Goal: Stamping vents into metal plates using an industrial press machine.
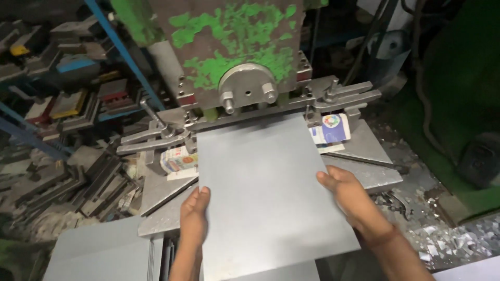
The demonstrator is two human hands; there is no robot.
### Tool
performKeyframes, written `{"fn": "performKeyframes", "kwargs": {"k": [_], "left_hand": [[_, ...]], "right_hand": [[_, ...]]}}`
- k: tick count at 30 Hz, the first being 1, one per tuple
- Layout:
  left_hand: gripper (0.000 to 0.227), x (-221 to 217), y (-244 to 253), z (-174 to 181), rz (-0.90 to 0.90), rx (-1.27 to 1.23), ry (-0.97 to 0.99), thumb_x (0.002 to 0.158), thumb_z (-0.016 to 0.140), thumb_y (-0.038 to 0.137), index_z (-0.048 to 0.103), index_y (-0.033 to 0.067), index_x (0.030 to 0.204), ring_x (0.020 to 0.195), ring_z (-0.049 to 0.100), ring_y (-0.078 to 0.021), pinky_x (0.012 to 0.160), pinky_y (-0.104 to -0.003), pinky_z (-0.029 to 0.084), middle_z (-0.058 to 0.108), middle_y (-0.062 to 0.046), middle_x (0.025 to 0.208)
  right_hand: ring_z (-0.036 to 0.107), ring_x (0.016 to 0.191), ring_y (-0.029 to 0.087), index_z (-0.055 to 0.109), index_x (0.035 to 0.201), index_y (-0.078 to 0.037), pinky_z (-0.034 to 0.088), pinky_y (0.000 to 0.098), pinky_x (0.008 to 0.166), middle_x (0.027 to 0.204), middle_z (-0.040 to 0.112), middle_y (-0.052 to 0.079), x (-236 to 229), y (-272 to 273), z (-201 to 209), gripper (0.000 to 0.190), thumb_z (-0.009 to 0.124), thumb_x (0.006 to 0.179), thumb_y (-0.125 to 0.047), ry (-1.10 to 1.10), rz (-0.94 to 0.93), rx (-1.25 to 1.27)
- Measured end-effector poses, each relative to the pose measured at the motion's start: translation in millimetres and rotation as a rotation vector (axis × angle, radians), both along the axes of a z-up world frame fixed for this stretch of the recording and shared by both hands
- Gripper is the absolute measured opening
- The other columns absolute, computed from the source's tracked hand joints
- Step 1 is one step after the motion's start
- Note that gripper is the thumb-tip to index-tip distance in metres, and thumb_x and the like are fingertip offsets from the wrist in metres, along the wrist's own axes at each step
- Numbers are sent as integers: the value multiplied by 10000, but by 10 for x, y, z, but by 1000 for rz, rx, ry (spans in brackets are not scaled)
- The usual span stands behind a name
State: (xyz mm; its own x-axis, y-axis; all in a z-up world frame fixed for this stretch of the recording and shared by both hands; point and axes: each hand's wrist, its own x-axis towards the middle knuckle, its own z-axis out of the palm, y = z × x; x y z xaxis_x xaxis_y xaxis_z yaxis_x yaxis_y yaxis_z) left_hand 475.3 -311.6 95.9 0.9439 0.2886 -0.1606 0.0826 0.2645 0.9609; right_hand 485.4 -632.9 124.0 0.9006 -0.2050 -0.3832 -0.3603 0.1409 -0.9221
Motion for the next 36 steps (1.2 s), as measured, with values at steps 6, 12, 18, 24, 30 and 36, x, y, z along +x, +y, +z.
{"fn": "performKeyframes", "kwargs": {"k": [6, 12, 18, 24, 30, 36], "left_hand": [[251, 752, 184, -70, -81, 197, 92, 1026, 605, 241, 706, 74, 1185, 1058, 624, -243, 997, -433, 471, 707, -112, 1049], [566, 1066, 265, -256, -161, 349, 37, 1040, 550, 303, 424, -59, 1457, 1566, -57, -386, 1250, -531, -33, 75, -288, 1673], [326, 983, 174, -148, -157, 369, 18, 1047, 554, 276, 630, 23, 1238, 1510, 192, -248, 1242, -457, 114, 365, -185, 1535], [380, 946, 176, -139, -157, 372, -9, 1046, 533, 280, 614, 34, 1324, 1535, 184, -315, 1248, -461, 115, 314, -243, 1600], [226, 324, 182, 19, -135, 58, 31, 999, 637, 202, 681, 103, 1198, 787, 683, -182, 749, -328, 572, 736, -87, 893], [485, -287, 724, 109, -236, 457, 148, 862, 606, 45, 598, -60, 1335, 1289, 618, -291, 1135, -376, 437, 618, -182, 1430]], "right_hand": [[652, 503, 216, 674, 880, -55, 521, 358, 481, 645, 675, 123, 936, -366, -714, 119, 703, 933, -157, -90, 35, -26], [684, 503, 227, 620, 805, -39, 544, 366, 485, 627, 676, 138, 1170, -297, -469, 158, 694, 918, -121, -79, 89, -1], [687, 508, 260, 584, 765, -47, 565, 400, 492, 624, 671, 165, 1013, -156, -99, 206, 717, 909, -112, -88, 92, -1], [678, 514, 238, 580, 771, -78, 561, 410, 491, 628, 656, 135, 1008, -211, -255, 208, 738, 896, -132, -100, 77, -28], [559, 685, 186, 652, 889, -59, 470, 366, 621, 746, 609, 100, 269, -172, -204, 239, 782, 910, -259, -36, 49, -230], [803, 756, 235, 623, 1352, -53, 600, 323, 749, 1035, 813, 113, -697, 337, 316, 426, 683, 934, -107, 162, 179, -653]]}}
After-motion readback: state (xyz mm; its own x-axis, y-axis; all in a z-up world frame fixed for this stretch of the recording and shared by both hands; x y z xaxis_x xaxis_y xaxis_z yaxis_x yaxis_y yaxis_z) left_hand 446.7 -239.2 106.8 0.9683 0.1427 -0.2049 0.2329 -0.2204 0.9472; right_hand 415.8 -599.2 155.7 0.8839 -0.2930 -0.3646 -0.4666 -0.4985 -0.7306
